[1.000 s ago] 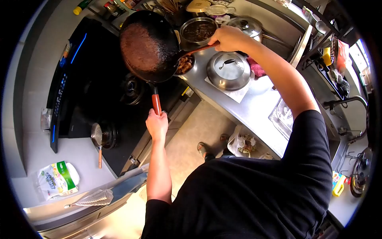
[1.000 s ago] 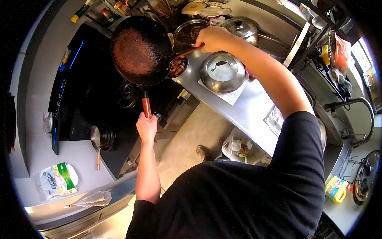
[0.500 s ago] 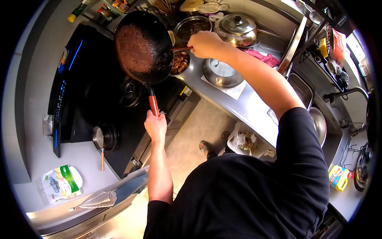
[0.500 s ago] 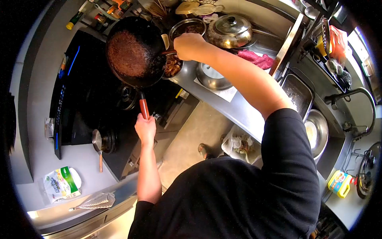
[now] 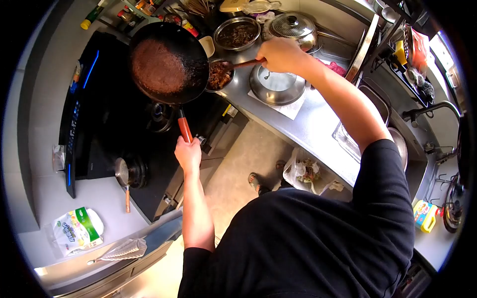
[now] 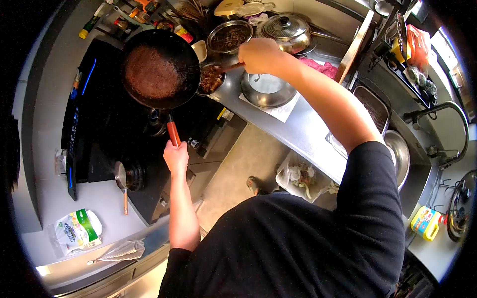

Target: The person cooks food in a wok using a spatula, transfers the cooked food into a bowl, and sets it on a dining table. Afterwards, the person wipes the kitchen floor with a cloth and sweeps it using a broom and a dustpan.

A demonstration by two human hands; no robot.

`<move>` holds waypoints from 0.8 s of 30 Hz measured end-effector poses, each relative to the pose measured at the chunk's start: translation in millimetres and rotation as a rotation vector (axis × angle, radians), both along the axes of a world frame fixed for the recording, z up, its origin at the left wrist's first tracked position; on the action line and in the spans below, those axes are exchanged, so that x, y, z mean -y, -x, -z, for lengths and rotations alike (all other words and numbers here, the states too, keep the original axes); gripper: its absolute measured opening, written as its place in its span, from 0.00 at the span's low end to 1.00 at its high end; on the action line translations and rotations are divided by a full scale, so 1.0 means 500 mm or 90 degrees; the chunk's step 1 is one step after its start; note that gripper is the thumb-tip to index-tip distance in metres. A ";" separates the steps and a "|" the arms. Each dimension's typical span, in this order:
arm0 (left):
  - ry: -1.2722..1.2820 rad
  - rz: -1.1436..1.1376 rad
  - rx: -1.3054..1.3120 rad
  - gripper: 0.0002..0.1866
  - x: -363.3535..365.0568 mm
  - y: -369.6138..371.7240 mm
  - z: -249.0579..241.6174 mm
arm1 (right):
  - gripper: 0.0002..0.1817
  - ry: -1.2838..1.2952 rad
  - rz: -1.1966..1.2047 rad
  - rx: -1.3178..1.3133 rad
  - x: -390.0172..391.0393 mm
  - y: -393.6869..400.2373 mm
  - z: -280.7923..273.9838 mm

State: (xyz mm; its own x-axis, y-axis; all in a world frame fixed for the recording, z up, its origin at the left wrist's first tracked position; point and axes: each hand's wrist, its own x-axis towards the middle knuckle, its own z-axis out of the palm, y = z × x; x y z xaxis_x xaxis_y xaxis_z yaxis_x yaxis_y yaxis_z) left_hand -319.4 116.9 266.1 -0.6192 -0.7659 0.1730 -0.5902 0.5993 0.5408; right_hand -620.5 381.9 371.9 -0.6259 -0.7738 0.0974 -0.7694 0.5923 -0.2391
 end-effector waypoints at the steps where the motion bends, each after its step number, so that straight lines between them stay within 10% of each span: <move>1: -0.041 -0.003 -0.011 0.10 0.000 0.001 -0.015 | 0.11 -0.012 0.004 -0.009 -0.006 -0.007 0.007; 5: -0.341 -0.050 -0.082 0.08 -0.017 -0.017 -0.071 | 0.12 0.031 0.056 0.009 -0.027 -0.024 0.034; 12: -0.407 -0.045 -0.127 0.08 -0.013 -0.046 -0.056 | 0.15 0.256 0.068 0.189 -0.061 -0.062 -0.002; 24: -0.586 -0.064 -0.187 0.09 -0.048 -0.100 -0.072 | 0.27 0.483 0.115 1.164 0.280 -0.259 0.151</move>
